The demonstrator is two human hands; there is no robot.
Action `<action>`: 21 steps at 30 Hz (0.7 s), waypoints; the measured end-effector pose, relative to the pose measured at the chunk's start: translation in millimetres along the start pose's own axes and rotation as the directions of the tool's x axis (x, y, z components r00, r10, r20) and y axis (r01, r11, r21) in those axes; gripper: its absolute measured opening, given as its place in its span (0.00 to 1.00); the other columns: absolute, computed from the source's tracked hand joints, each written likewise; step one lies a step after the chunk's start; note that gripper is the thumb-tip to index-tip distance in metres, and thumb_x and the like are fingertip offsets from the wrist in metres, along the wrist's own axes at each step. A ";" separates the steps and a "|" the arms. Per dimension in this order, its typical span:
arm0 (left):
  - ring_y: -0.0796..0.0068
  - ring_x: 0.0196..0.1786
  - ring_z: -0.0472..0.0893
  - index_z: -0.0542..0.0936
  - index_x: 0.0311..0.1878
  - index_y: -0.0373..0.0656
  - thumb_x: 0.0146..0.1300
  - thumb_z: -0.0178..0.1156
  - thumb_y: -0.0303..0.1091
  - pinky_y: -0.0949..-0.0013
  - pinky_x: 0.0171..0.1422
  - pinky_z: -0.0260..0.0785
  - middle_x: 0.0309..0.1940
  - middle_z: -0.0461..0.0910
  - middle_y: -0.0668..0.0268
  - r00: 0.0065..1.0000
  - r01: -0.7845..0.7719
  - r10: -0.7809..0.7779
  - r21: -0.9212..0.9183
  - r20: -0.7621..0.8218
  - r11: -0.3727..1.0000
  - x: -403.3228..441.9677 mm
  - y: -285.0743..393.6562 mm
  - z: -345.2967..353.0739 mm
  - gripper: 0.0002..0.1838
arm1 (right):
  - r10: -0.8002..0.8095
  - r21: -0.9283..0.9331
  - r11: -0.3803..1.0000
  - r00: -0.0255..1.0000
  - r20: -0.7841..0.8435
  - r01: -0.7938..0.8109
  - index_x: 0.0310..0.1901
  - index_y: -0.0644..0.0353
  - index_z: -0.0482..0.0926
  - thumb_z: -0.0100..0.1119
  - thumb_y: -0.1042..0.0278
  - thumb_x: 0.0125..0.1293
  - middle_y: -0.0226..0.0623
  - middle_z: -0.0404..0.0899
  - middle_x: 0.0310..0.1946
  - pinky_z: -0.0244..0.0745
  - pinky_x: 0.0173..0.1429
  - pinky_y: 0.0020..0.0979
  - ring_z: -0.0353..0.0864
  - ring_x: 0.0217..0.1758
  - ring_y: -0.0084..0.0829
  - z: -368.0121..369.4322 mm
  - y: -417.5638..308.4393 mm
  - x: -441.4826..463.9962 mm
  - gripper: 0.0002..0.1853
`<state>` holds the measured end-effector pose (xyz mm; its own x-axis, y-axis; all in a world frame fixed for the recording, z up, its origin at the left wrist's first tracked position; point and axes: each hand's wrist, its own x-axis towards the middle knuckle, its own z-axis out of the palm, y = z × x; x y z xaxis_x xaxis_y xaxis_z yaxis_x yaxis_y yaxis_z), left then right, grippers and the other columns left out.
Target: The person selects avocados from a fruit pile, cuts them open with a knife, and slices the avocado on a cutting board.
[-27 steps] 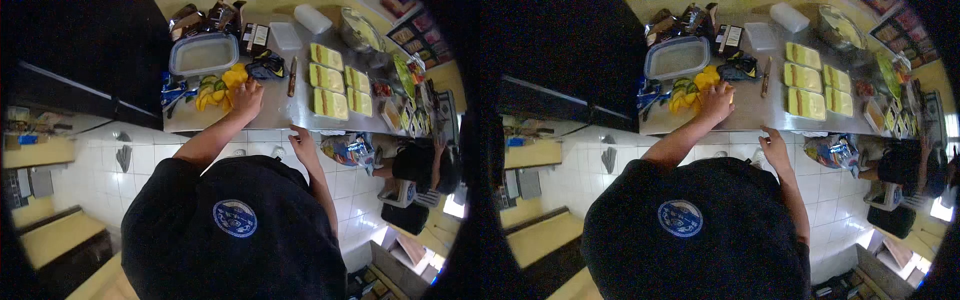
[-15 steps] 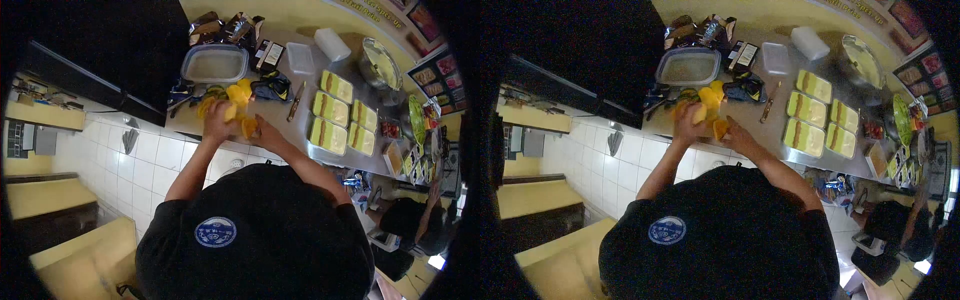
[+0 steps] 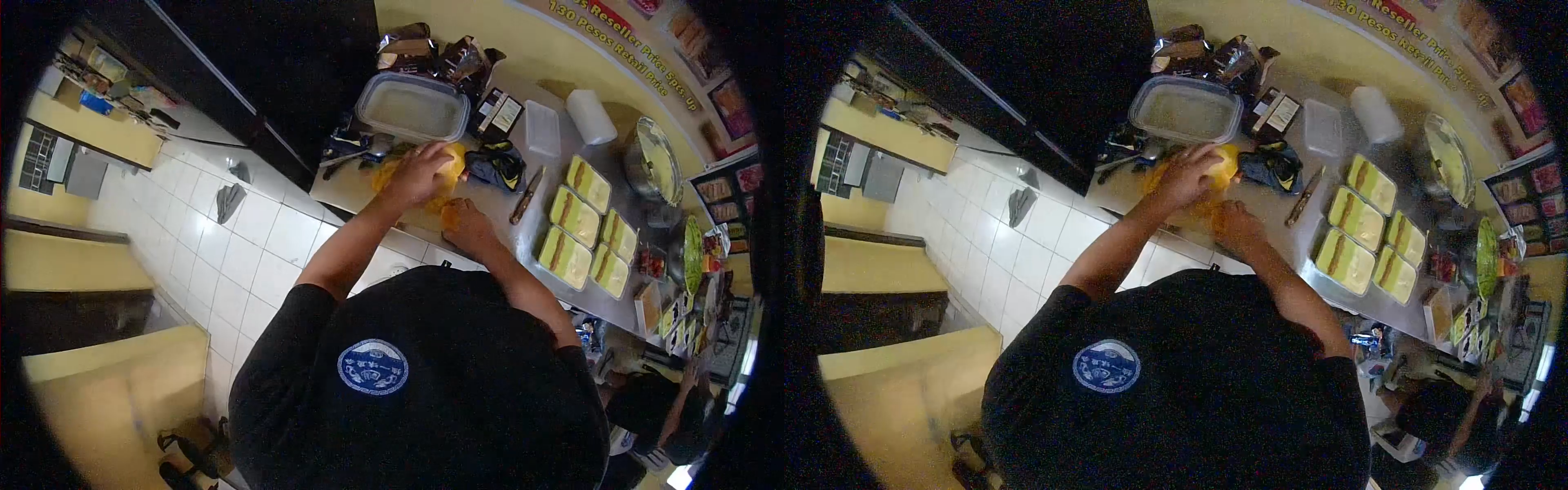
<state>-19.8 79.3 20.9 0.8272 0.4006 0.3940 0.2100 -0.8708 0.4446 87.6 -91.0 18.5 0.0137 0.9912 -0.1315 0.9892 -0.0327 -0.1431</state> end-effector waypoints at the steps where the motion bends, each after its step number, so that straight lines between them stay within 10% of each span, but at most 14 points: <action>1: 0.53 0.66 0.69 0.76 0.59 0.46 0.54 0.66 0.29 0.56 0.69 0.62 0.63 0.71 0.59 1.000 -0.006 0.006 -0.008 -0.007 1.000 2.0 -1.9 -4.5 0.26 | 0.072 0.168 0.984 0.997 -0.025 -0.067 0.52 0.63 0.75 0.58 0.60 0.59 0.49 0.74 0.50 0.79 0.56 0.46 0.76 0.54 0.49 -25.3 -7.5 -4.4 0.21; 4: 0.53 0.64 0.72 0.77 0.58 0.46 0.57 0.66 0.31 0.55 0.67 0.65 0.62 0.73 0.57 0.998 0.060 -0.062 -0.204 -0.006 0.977 -13.0 -6.5 -41.8 0.23 | 0.223 0.385 0.902 0.974 -0.031 -0.194 0.57 0.63 0.70 0.62 0.62 0.57 0.53 0.72 0.53 0.78 0.57 0.47 0.76 0.53 0.54 -29.8 -14.6 10.3 0.27; 6: 0.51 0.60 0.76 0.73 0.62 0.46 0.60 0.66 0.33 0.54 0.66 0.66 0.60 0.75 0.56 0.915 0.401 -0.379 -0.403 0.136 0.823 -36.9 -16.2 -71.3 0.26 | 0.309 0.435 0.859 0.951 -0.020 -0.270 0.61 0.63 0.67 0.65 0.63 0.56 0.55 0.69 0.56 0.77 0.58 0.48 0.76 0.54 0.56 -11.6 -15.3 20.4 0.32; 12: 0.47 0.56 0.77 0.65 0.66 0.44 0.52 0.71 0.43 0.52 0.60 0.70 0.55 0.77 0.49 0.877 0.406 -0.348 -0.123 0.332 0.905 -98.8 -68.4 -57.3 0.40 | 0.383 0.460 0.853 0.894 -0.231 -0.247 0.68 0.56 0.60 0.71 0.69 0.51 0.53 0.66 0.60 0.77 0.55 0.46 0.78 0.51 0.55 13.8 -27.9 28.0 0.42; 21: 0.50 0.50 0.82 0.67 0.62 0.39 0.55 0.69 0.38 0.54 0.55 0.73 0.48 0.81 0.50 0.919 0.355 -0.312 -0.167 0.240 0.920 -73.9 -43.8 -8.7 0.33 | 0.524 0.676 0.678 0.834 -0.172 -0.287 0.72 0.56 0.55 0.72 0.76 0.51 0.48 0.62 0.62 0.80 0.49 0.36 0.81 0.44 0.43 22.6 -44.8 21.2 0.47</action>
<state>-94.7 90.4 -20.7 0.8203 0.5711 0.0303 0.4002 -0.6111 0.6829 40.2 -71.4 0.0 0.5551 0.8316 -0.0165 0.5681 -0.3935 -0.7228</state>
